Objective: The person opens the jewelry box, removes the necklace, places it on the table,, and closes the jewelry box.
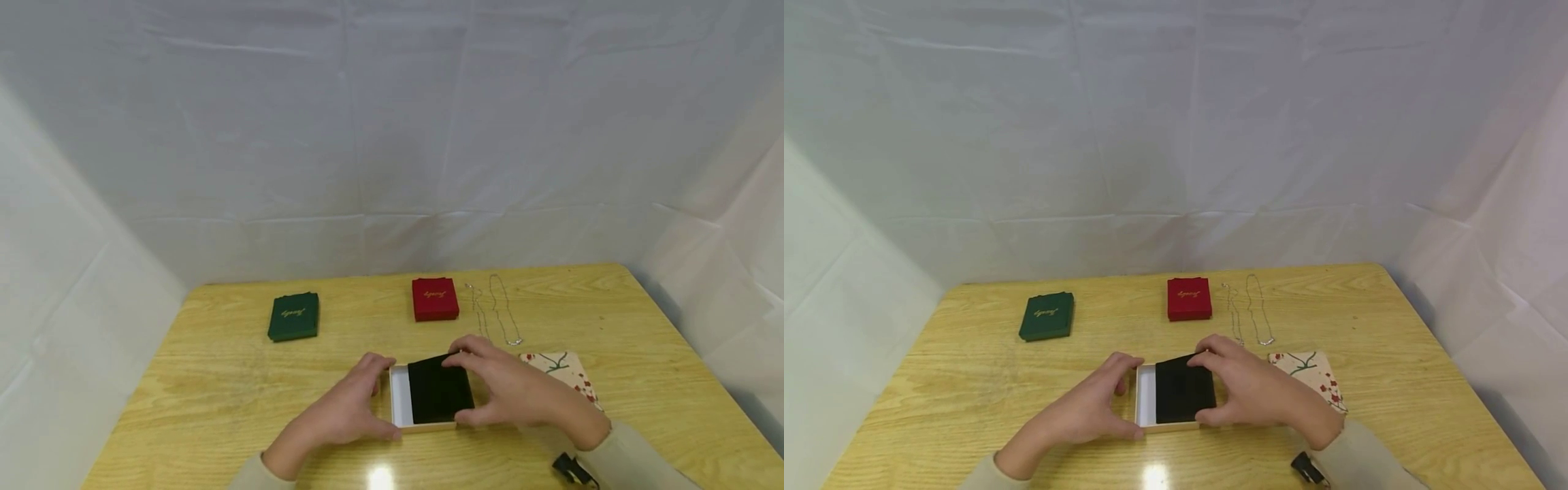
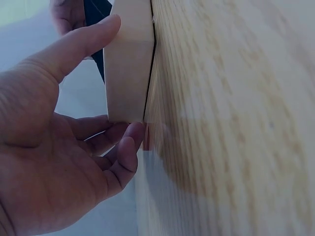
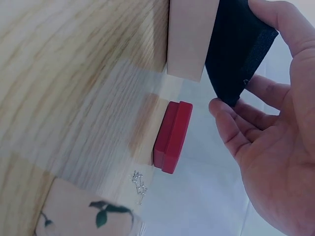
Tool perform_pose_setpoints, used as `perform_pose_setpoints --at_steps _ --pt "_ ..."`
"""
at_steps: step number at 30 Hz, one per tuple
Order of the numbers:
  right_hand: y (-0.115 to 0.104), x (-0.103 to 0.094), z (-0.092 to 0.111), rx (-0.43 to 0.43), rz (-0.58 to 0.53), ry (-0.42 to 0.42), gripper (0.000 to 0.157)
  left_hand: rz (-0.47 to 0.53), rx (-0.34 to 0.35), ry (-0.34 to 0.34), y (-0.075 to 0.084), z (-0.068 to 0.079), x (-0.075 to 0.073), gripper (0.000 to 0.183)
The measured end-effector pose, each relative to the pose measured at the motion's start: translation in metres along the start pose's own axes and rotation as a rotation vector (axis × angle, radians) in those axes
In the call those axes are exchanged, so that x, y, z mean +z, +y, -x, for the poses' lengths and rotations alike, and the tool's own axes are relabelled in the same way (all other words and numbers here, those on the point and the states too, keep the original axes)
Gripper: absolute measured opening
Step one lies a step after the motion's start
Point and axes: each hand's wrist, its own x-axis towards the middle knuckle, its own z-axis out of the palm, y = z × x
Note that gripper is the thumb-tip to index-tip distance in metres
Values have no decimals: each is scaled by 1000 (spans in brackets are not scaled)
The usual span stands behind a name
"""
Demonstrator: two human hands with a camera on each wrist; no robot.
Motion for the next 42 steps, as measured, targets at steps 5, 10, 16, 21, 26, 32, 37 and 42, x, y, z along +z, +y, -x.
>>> perform_pose_setpoints --at_steps 5,10,16,21,26,32,37,42 --pt "-2 1 -4 -15 12 -10 68 5 -5 -3 2 1 0 106" --pt "-5 1 -8 -38 32 -18 67 -1 -5 -3 2 1 0 106" --pt "-7 2 -13 -64 43 -32 64 -7 -10 -7 1 1 0 105" --pt "-9 1 -16 -71 47 -47 64 -2 -11 -13 0 1 0 104" --pt "-11 2 -19 -75 57 -54 64 0 -8 -14 0 1 0 104" --pt "-12 6 -24 -75 61 -67 63 -2 -10 -18 1 1 -1 103" --pt "-13 9 -28 -70 50 -83 64 -9 0 -16 2 0 -1 103" --pt "-12 12 -30 -61 36 -93 66 -17 4 -13 1 1 -1 103"
